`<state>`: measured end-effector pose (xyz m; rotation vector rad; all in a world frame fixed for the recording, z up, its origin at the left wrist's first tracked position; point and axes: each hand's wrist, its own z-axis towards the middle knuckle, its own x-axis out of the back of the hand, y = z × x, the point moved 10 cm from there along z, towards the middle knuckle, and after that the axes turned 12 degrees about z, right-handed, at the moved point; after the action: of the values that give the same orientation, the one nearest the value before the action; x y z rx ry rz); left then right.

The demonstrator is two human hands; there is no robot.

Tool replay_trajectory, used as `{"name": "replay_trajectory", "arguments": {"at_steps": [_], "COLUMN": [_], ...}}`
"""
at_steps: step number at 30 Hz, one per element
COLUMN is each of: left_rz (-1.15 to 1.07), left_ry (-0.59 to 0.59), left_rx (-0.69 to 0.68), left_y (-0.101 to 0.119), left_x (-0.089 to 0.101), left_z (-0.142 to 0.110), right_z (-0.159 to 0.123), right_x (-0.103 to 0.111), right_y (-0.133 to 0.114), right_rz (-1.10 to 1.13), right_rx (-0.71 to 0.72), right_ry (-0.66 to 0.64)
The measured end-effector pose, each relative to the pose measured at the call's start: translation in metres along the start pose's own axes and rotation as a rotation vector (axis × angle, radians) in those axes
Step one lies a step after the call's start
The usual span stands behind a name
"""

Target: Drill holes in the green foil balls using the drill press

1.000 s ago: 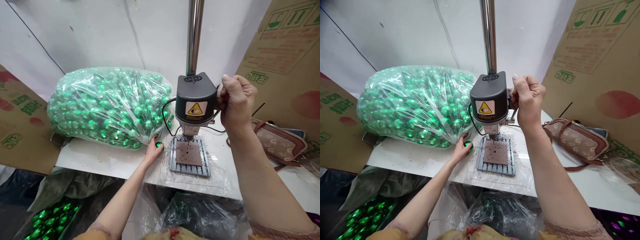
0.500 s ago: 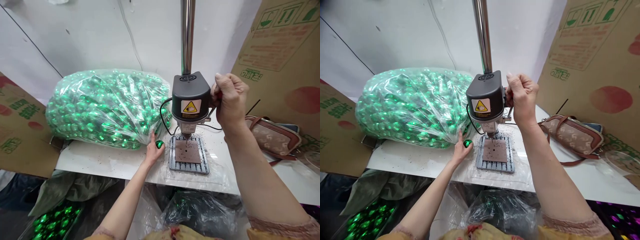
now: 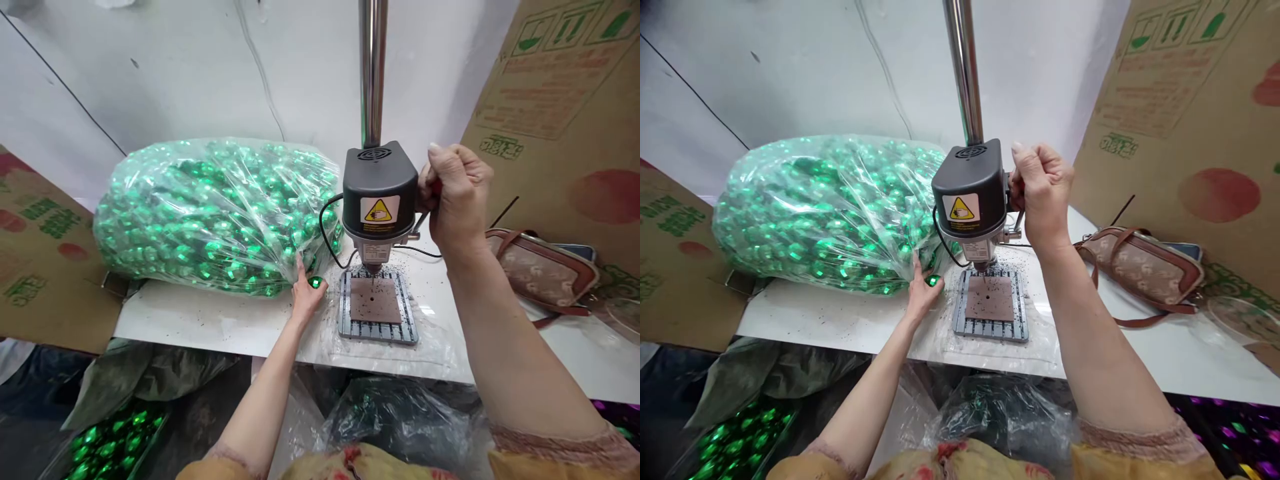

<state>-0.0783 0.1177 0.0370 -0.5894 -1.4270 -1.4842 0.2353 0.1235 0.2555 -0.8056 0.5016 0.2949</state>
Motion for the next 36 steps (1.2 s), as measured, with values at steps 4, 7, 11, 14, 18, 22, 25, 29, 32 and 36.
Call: {"name": "replay_trajectory", "arguments": {"at_steps": [4, 7, 11, 14, 18, 22, 25, 29, 32, 36], "left_rz": [0.001, 0.012, -0.090, -0.253, -0.389, -0.483, -0.771, -1.246, -1.366, -1.386], "left_ry": [0.030, 0.032, 0.052, 0.052, 0.054, 0.022, -0.244, -0.546, -0.623, -0.634], "left_rx": [-0.067, -0.153, -0.182, -0.180, -0.269, -0.289, -0.121, 0.094, 0.201, 0.253], "left_y": [0.007, 0.017, 0.022, 0.026, 0.042, 0.051, 0.050, 0.065, 0.068, 0.064], "left_x": [-0.001, 0.002, 0.008, 0.014, 0.022, 0.023, -0.003, -0.034, -0.051, -0.063], "left_z": [-0.009, -0.018, -0.026, -0.029, -0.036, -0.040, -0.044, -0.065, -0.076, -0.076], "right_z": [0.001, 0.002, 0.005, 0.007, 0.007, 0.005, 0.004, 0.004, 0.005, 0.005], "right_x": [-0.001, 0.000, -0.001, 0.002, 0.004, 0.001, -0.001, -0.001, 0.000, -0.001], "right_y": [0.001, 0.003, 0.007, 0.010, 0.011, 0.006, 0.002, 0.001, 0.004, 0.003], "right_rz": [0.015, 0.007, -0.007, -0.002, 0.007, 0.031, 0.057, 0.051, 0.043, 0.023], "right_rx": [0.012, 0.020, 0.030, 0.031, 0.012, 0.010, 0.021, 0.027, 0.025, 0.029], "right_ry": [-0.019, -0.037, -0.079, -0.073, -0.044, -0.033, -0.026, -0.018, -0.013, -0.020]}}
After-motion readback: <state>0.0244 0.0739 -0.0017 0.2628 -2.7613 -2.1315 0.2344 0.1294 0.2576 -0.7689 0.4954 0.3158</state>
